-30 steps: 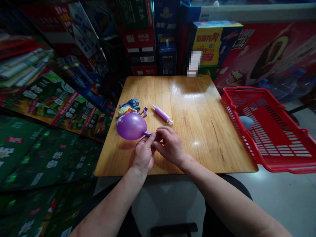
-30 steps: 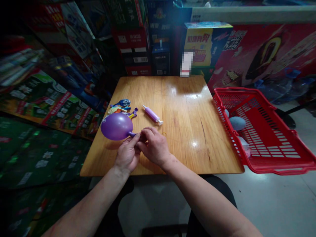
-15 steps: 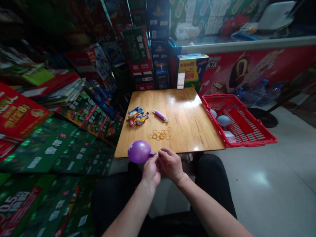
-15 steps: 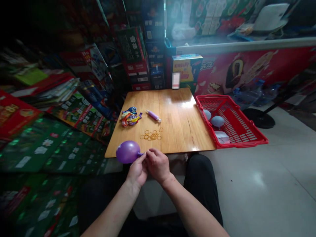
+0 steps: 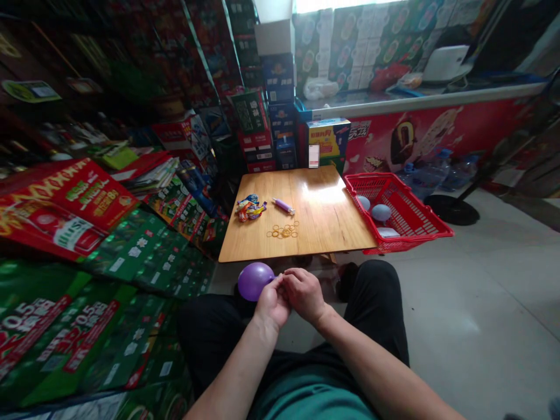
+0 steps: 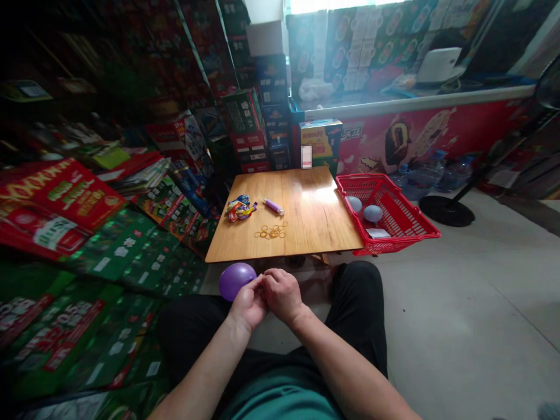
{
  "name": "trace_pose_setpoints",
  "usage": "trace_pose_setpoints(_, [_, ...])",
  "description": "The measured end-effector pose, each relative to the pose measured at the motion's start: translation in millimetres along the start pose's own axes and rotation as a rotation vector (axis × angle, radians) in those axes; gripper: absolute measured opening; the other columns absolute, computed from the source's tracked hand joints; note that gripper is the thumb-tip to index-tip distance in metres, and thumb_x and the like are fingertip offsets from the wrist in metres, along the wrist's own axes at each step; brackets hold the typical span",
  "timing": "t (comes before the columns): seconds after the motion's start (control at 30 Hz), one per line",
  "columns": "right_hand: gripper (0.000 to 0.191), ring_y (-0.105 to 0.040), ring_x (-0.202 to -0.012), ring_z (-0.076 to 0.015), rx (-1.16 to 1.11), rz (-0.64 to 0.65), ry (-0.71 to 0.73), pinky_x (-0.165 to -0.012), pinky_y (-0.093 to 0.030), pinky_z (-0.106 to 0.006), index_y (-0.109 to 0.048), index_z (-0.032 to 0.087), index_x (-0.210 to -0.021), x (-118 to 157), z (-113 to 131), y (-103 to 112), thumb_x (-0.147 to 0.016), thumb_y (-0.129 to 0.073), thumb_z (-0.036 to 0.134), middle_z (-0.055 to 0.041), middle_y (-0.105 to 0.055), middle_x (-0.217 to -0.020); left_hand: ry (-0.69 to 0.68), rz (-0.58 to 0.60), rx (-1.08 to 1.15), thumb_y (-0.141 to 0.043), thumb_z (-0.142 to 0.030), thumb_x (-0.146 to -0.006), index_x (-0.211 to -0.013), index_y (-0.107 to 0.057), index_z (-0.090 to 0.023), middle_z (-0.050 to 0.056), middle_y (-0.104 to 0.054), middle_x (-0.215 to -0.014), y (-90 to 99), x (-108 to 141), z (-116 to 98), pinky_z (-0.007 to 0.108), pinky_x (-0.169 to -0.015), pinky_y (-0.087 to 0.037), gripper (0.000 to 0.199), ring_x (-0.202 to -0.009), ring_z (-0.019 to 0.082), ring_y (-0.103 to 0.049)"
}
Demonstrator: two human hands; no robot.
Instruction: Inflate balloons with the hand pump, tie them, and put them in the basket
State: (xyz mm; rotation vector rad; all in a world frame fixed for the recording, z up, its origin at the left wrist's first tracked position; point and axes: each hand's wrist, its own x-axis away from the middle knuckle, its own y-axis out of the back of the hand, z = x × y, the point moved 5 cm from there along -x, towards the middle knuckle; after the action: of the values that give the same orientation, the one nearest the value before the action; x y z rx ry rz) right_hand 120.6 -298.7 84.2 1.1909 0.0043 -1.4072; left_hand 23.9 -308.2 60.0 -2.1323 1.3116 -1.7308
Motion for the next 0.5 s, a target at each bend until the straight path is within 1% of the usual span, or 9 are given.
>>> trace_pose_setpoints(0.1, [0.017, -0.069, -0.092, -0.0220, 0.023, 0.010, 0.030, -0.083, -0.056, -0.033, -0.068, 0.018, -0.089, 3.0, 3.4, 0.0, -0.100, -0.056, 0.015, -0.0108, -0.074, -0.101, -0.023, 0.015, -0.026, -0.052, -0.009, -0.104, -0.077, -0.064, -0.012, 0.005, -0.067, -0.064, 1.2, 4.9, 1.8, 0.019, -0.054, -0.055, 0.029, -0.053, 0.011, -0.066])
trace_pose_setpoints(0.17, [0.015, -0.067, -0.089, -0.0214, 0.047, 0.040, 0.012, -0.079, -0.054, -0.031, -0.066, 0.018, -0.090, 4.5, 3.0, -0.7, -0.100, -0.055, 0.014, -0.0111, -0.072, -0.101, -0.050, 0.039, -0.053, -0.053, -0.010, -0.104, -0.077, -0.064, -0.013, 0.005, -0.069, -0.066, 1.4, 9.0, 2.7, 0.020, -0.058, -0.056, 0.029, -0.056, 0.012, -0.068])
trace_pose_setpoints(0.27, [0.012, -0.064, -0.086, -0.0214, 0.072, 0.090, -0.087, -0.076, -0.051, -0.030, -0.063, 0.018, -0.093, 5.0, -3.8, 0.1, -0.099, -0.054, 0.013, -0.0108, -0.069, -0.098, -0.113, 0.087, -0.109, -0.056, -0.008, -0.101, -0.083, -0.070, -0.012, 0.007, -0.074, -0.077, 3.9, 17.8, 4.1, 0.021, -0.068, -0.059, 0.023, -0.067, 0.013, -0.072])
trace_pose_setpoints(0.33, [0.012, -0.063, -0.086, -0.0221, 0.065, 0.117, -0.191, -0.077, -0.049, -0.031, -0.061, 0.018, -0.093, 4.0, -12.5, 2.2, -0.099, -0.052, 0.013, -0.0104, -0.066, -0.095, -0.144, 0.120, -0.160, -0.062, -0.007, -0.097, -0.091, -0.074, -0.010, 0.010, -0.077, -0.088, 9.1, 24.1, 6.1, 0.023, -0.071, -0.059, 0.013, -0.076, 0.015, -0.075])
trace_pose_setpoints(0.37, [0.013, -0.062, -0.087, -0.0226, 0.048, 0.132, -0.248, -0.079, -0.049, -0.032, -0.060, 0.018, -0.093, 3.4, -17.7, 3.2, -0.100, -0.050, 0.013, -0.0104, -0.065, -0.095, -0.185, 0.142, -0.220, -0.067, -0.009, -0.095, -0.095, -0.076, -0.010, 0.011, -0.078, -0.092, 12.2, 27.3, 5.7, 0.024, -0.072, -0.059, 0.009, -0.079, 0.017, -0.076])
trace_pose_setpoints(0.4, [0.013, -0.061, -0.088, -0.0232, 0.023, 0.150, -0.302, -0.081, -0.048, -0.033, -0.060, 0.018, -0.093, 2.7, -22.8, 4.0, -0.100, -0.050, 0.013, -0.0105, -0.065, -0.095, -0.256, 0.168, -0.311, -0.071, -0.012, -0.093, -0.098, -0.077, -0.010, 0.012, -0.079, -0.096, 15.1, 30.4, 3.8, 0.025, -0.073, -0.059, 0.008, -0.082, 0.019, -0.077])
trace_pose_setpoints(0.43, [0.013, -0.061, -0.089, -0.0236, -0.006, 0.169, -0.348, -0.082, -0.048, -0.034, -0.059, 0.018, -0.093, 2.1, -27.2, 4.4, -0.101, -0.049, 0.014, -0.0106, -0.064, -0.095, -0.358, 0.196, -0.428, -0.074, -0.017, -0.092, -0.099, -0.078, -0.011, 0.012, -0.079, -0.099, 17.3, 33.8, 0.4, 0.027, -0.074, -0.060, 0.011, -0.084, 0.020, -0.077])
trace_pose_setpoints(0.5, [0.013, -0.060, -0.090, -0.0238, -0.058, 0.205, -0.408, -0.083, -0.046, -0.034, -0.059, 0.018, -0.092, 1.3, -33.1, 4.4, -0.100, -0.050, 0.015, -0.0106, -0.064, -0.096, -0.643, 0.240, -0.713, -0.074, -0.028, -0.093, -0.101, -0.079, -0.015, 0.011, -0.080, -0.101, 18.7, 41.9, -9.3, 0.031, -0.078, -0.060, 0.016, -0.087, 0.023, -0.077])
